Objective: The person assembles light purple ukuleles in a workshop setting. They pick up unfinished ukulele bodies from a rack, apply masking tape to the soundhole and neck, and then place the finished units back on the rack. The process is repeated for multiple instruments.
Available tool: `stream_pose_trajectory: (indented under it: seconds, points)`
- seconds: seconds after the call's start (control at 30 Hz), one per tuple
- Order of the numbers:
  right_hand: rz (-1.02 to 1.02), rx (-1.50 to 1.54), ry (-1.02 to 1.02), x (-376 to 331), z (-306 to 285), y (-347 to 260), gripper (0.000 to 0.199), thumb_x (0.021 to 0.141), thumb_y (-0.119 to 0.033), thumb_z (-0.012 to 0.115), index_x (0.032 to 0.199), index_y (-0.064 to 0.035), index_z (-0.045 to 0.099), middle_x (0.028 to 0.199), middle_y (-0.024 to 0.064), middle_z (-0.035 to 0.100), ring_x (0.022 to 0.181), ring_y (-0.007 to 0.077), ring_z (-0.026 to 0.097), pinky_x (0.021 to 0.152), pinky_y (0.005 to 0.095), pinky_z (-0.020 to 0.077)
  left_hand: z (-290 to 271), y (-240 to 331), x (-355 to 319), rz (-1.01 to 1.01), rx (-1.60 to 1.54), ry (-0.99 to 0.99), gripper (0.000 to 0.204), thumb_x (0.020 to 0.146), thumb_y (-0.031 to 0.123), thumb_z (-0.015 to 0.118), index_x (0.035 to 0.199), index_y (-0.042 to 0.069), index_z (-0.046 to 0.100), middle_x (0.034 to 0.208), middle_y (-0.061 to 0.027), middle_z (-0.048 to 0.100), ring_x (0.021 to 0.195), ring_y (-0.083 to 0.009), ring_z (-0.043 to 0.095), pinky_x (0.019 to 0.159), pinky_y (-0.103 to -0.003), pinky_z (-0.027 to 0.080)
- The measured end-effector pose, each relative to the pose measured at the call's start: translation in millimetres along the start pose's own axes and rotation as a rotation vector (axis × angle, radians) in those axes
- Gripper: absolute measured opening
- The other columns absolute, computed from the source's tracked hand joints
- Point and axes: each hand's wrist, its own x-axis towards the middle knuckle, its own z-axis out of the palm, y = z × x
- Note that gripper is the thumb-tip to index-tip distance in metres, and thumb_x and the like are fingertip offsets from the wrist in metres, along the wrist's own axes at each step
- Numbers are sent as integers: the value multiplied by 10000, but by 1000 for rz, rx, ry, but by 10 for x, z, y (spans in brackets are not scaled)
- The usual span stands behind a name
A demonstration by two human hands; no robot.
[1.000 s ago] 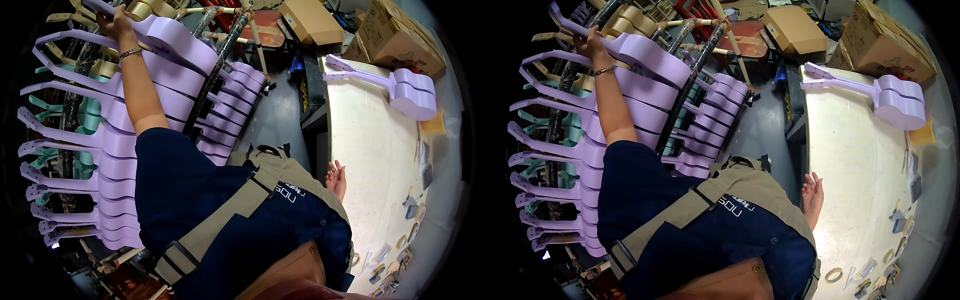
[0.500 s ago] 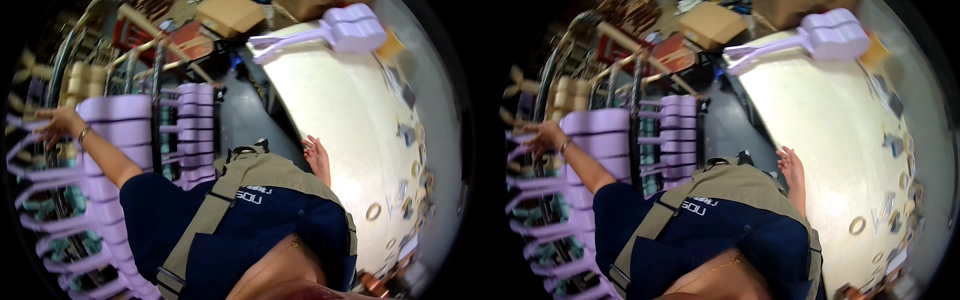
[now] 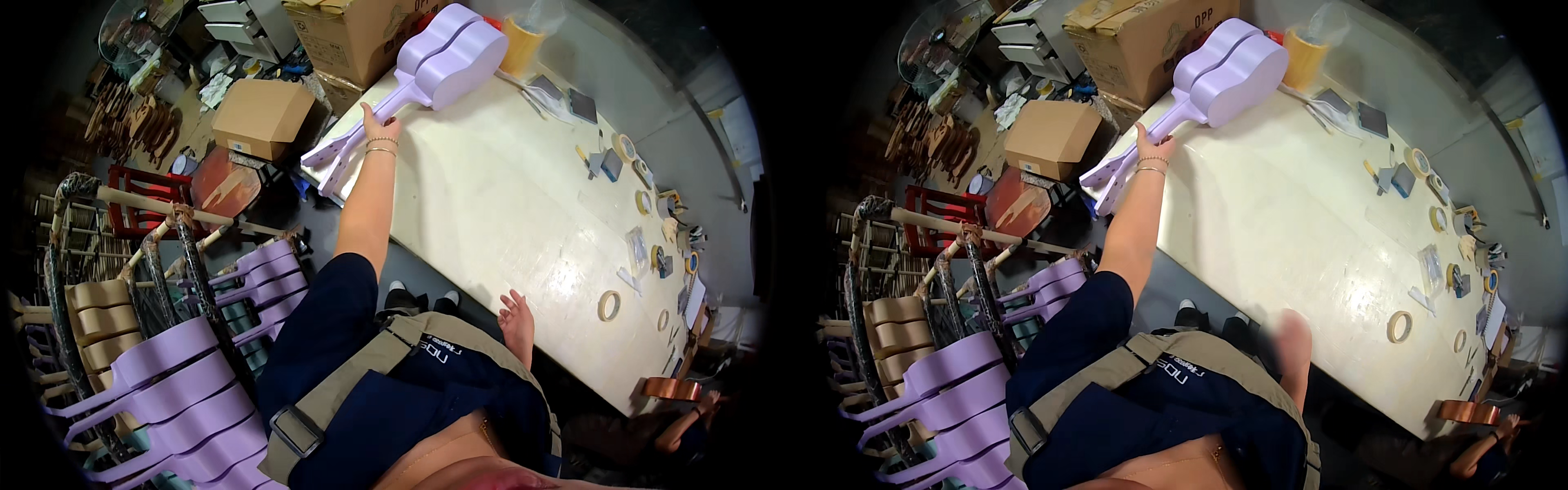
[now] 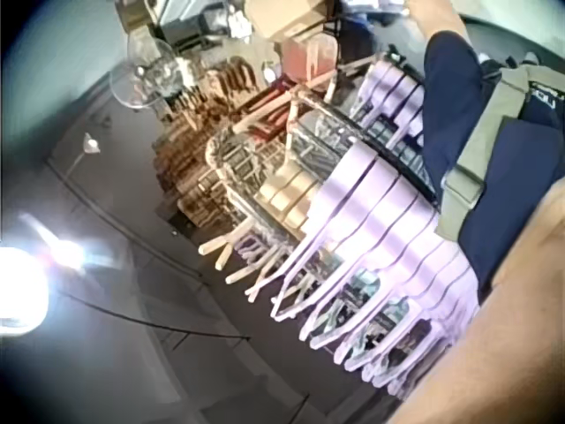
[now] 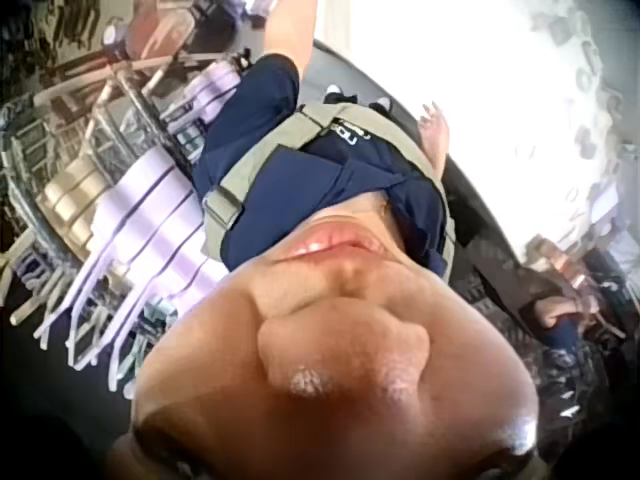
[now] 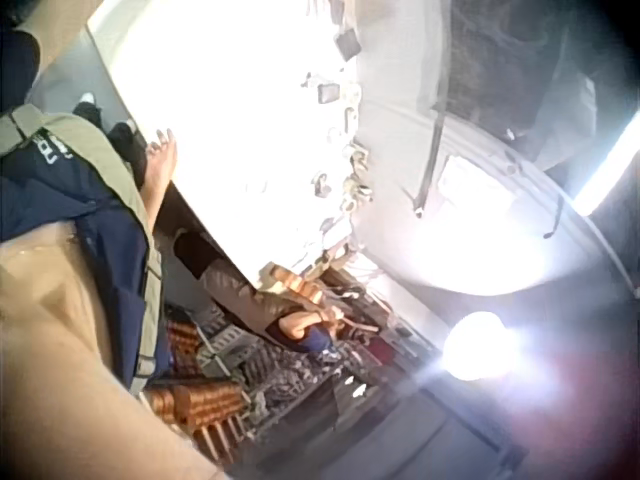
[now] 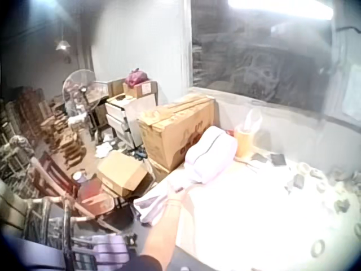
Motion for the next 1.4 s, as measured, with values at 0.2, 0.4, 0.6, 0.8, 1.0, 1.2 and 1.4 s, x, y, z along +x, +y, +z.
stream_pose_trajectory:
  seconds: [0.2,0.4,0.6,0.8,1.0,1.2,1.4]
  points:
    - [435,541,160,-300,-123,-32,542,886,-444,457,1280,-81,375,1072,59,528,755,129,504,694,256,443,33,-165,179,55,-306,-169,434,792,270,648,1073,2,455,990,-117,489,932,-263,482,908,-427,393]
    - [279,347,-6,205,-113,472,557,874,-445,484,1271,-67,387,1033,62,532,749,128,480,682,254,442,631,735,-1150,259,-34,-186,494,747,341,696,1092,63,479,1008,-97,544,935,-213,532,849,-371,432]
    - [247,259,-247,705,245,115,503,886,-408,480,1247,-65,414,992,46,546,725,102,475,630,232,417,1024,1939,-2621,876,230,-644,254,800,237,659,861,31,524,763,-64,546,769,-189,570,854,-338,461]
    - [-36,-90,-360,813,532,-47,398,883,-357,504,1167,-78,508,934,34,583,690,91,500,613,217,419,1092,2888,-3819,1252,759,-489,396,704,341,743,817,5,567,707,-76,583,709,-176,609,670,-286,500]
    - [253,96,-439,803,685,-285,348,869,-345,531,1098,-84,563,888,19,601,697,92,511,610,213,418,1399,3661,-4555,1567,798,-165,328,764,372,685,770,69,559,633,-8,515,538,-114,497,501,-231,384]
    - [243,120,-434,870,854,-353,340,866,-340,533,1088,-84,562,860,15,607,662,83,518,581,205,424,1493,4644,-4829,1735,879,173,533,681,476,725,885,3,589,702,-41,545,605,-160,509,553,-317,418]
    - [149,1,-458,985,952,-230,351,877,-339,513,1106,-74,538,852,18,601,646,79,515,551,199,427,1172,5378,-4634,1934,868,342,672,702,434,720,1119,-53,516,918,-100,596,839,-207,558,628,-313,475]
